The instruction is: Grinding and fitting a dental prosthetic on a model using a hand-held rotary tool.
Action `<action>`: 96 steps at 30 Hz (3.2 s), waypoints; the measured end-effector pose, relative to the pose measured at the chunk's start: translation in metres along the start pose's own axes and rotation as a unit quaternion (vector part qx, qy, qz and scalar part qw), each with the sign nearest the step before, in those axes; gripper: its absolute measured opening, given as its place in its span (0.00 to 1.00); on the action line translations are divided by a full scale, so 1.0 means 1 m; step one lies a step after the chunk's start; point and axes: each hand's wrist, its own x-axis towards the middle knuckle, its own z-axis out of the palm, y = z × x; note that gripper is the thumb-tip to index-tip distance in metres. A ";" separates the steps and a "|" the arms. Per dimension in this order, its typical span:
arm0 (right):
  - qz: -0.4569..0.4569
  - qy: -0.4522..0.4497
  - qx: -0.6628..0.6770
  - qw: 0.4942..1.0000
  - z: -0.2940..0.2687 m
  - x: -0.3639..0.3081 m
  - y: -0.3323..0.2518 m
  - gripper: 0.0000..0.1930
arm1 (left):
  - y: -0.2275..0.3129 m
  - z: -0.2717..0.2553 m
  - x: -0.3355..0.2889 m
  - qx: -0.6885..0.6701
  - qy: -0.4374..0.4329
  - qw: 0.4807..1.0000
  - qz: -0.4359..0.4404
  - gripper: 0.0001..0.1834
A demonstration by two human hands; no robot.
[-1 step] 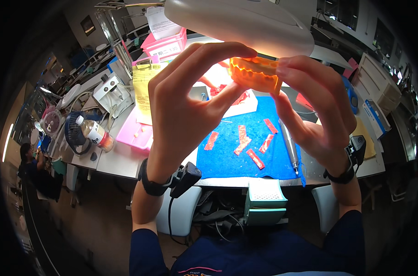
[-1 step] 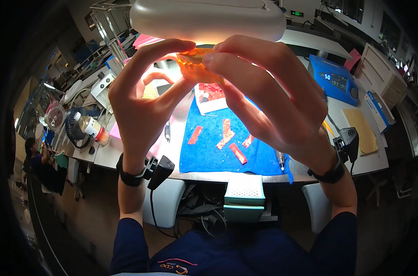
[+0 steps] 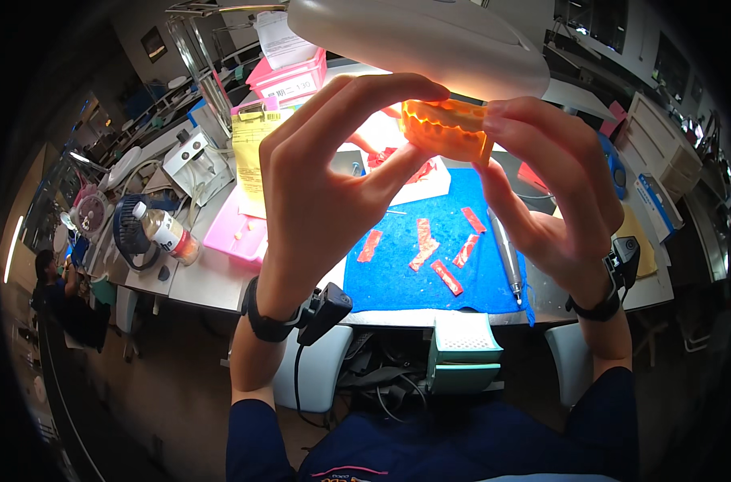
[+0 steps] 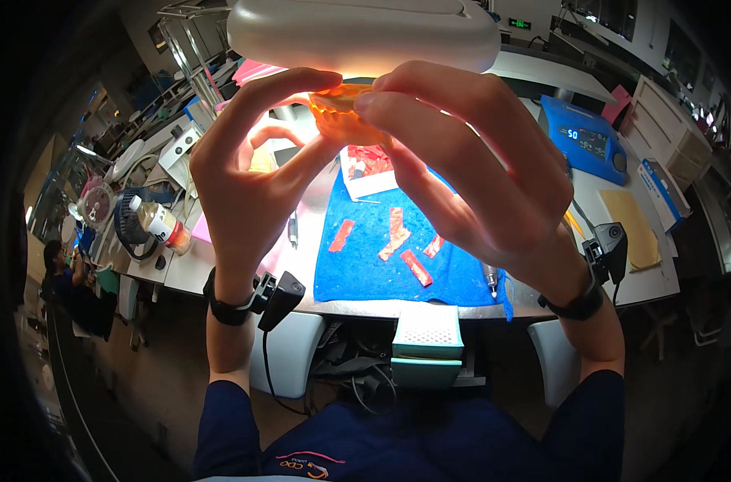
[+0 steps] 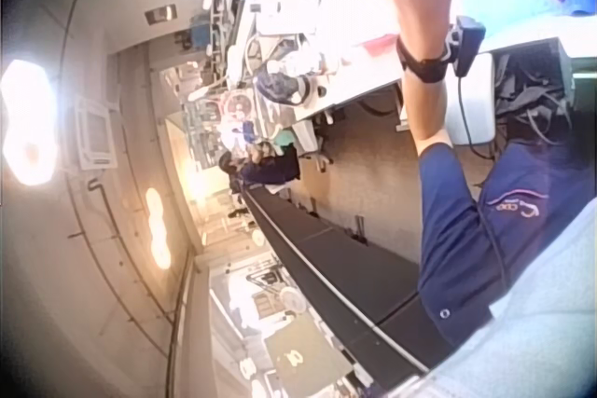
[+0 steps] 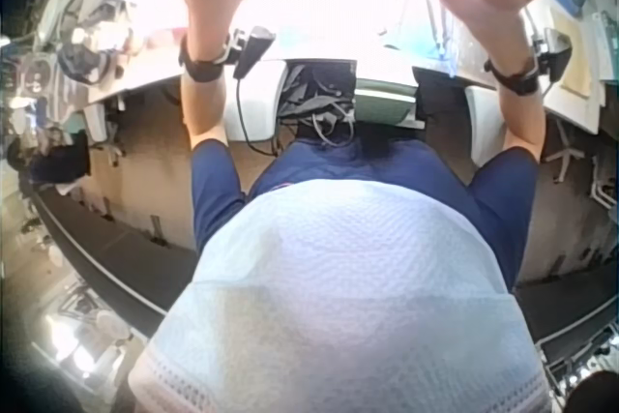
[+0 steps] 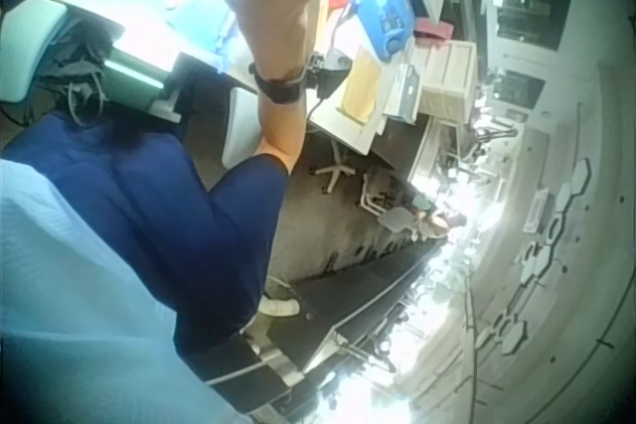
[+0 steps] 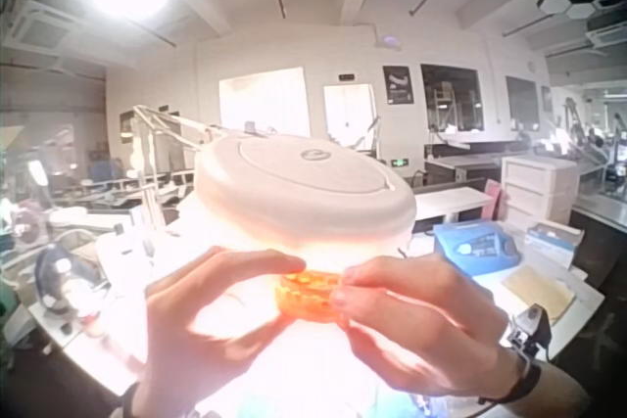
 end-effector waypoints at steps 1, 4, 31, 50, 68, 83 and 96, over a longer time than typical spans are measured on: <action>0.002 -0.001 0.003 1.000 0.001 0.000 0.000 0.23 | -0.001 0.000 -0.001 -0.004 -0.002 1.000 -0.003 0.23; 0.011 -0.015 0.013 1.000 0.010 0.002 -0.002 0.23 | -0.006 -0.006 -0.006 -0.024 -0.011 1.000 -0.015 0.23; 0.143 -0.369 0.229 0.889 0.048 -0.038 -0.028 0.08 | -0.132 -0.140 -0.146 0.296 -0.132 0.870 -0.372 0.21; 0.112 -0.338 0.200 0.913 0.017 -0.015 -0.016 0.05 | -0.192 -0.149 -0.182 0.162 -0.176 0.882 -0.406 0.18; 0.155 -0.458 0.174 0.858 -0.007 -0.034 -0.030 0.06 | -0.135 -0.184 -0.195 0.326 -0.160 0.883 -0.297 0.12; 0.198 -0.294 0.264 0.897 0.064 -0.047 -0.048 0.37 | -0.048 -0.129 -0.161 -0.003 0.034 0.893 -0.449 0.11; 0.458 -0.068 0.405 0.788 0.074 -0.031 0.003 0.14 | -0.054 -0.053 -0.055 0.039 -0.043 0.972 -0.226 0.19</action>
